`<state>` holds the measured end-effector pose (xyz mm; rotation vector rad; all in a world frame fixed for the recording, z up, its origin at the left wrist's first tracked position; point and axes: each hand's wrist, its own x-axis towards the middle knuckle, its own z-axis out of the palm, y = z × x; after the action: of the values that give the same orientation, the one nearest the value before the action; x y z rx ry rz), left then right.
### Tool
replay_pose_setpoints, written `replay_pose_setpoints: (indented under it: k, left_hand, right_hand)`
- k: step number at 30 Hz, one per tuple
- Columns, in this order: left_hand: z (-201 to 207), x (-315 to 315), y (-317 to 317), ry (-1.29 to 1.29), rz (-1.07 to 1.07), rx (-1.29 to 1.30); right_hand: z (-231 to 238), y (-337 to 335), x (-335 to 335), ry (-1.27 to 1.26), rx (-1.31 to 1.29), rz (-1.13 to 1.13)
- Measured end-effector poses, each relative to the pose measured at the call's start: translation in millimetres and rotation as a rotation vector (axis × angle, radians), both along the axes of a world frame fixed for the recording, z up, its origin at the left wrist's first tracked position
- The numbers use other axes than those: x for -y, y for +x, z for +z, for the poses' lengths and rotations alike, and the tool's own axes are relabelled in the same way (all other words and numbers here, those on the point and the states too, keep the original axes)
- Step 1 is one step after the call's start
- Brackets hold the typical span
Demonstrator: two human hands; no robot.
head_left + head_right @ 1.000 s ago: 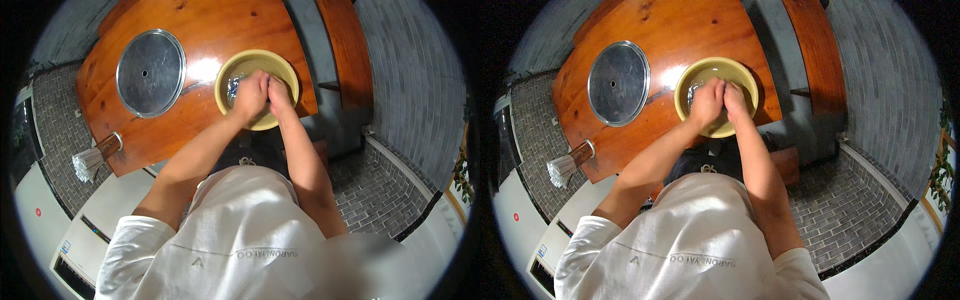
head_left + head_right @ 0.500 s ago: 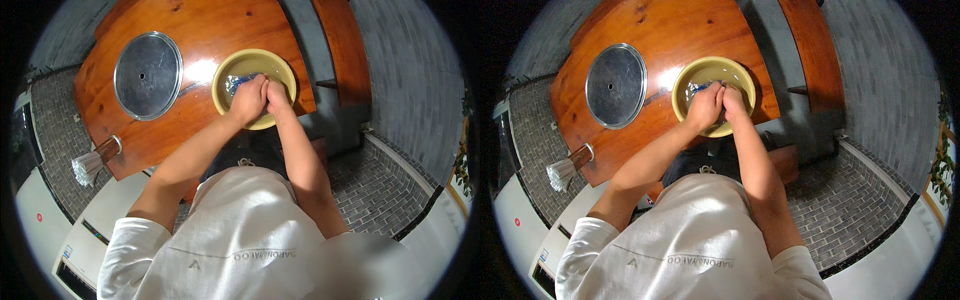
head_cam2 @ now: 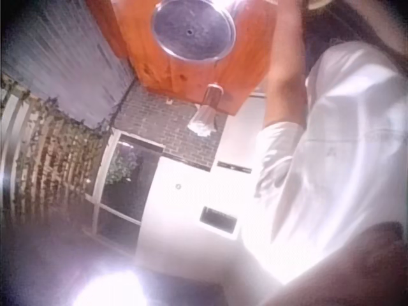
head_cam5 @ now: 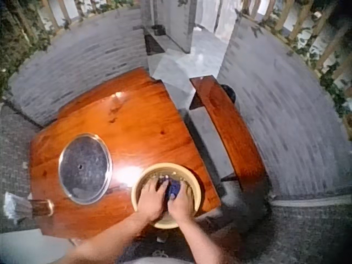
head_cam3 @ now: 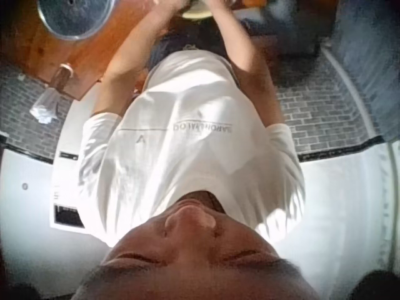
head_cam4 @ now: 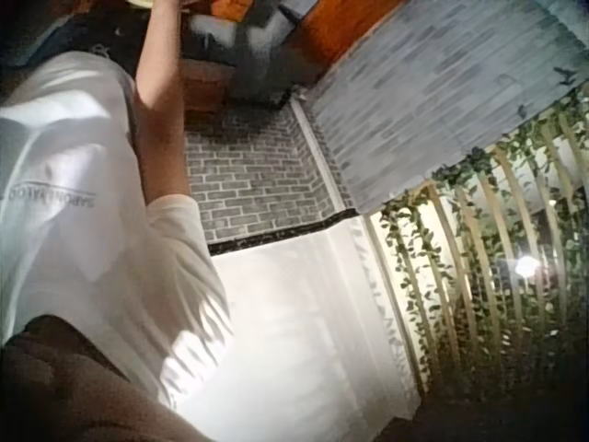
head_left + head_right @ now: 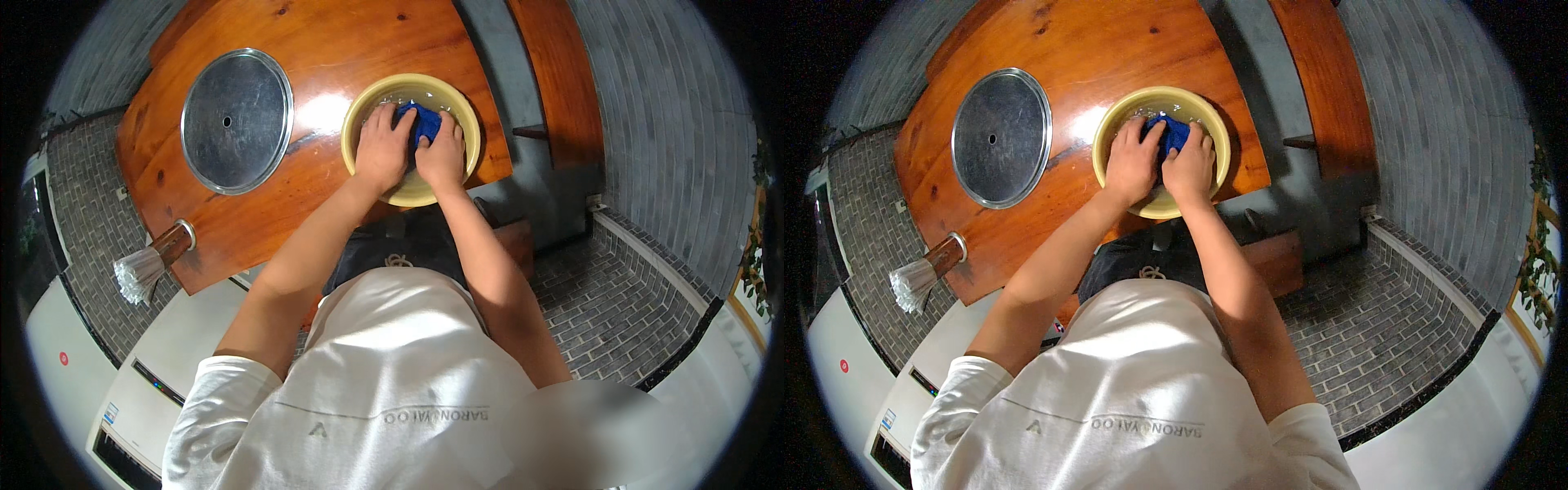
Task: The person rinses and wrings out a cloth in a basin of water, folds it, and wipes down a wooden bench with the cloth.
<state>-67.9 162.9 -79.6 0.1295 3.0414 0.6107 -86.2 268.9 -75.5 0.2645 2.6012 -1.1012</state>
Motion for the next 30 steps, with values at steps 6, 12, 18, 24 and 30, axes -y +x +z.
replay_pose_setpoints:
  k: [6,12,18,24,30]
  left_hand:
    - [10.6,-12.8,-2.9,-0.159,0.064,0.351]
    - [4.2,-15.6,-3.7,0.329,0.392,0.349]
    - [31.1,-20.3,8.8,0.595,0.211,-0.005]
    - [39.8,-11.6,12.0,0.427,-0.102,-0.118]
    - [28.8,-3.8,4.6,0.406,-0.252,-0.2]
  right_hand:
    - [-2.5,3.9,6.5,0.168,0.109,0.111]
    - [-8.3,-13.0,4.2,-0.613,0.608,-0.574]
    - [-1.0,-20.6,-4.5,-1.395,0.781,-0.706]
    - [15.4,-10.6,-6.6,-1.295,0.903,-0.689]
    - [33.3,-2.9,-0.6,-1.297,0.86,-0.713]
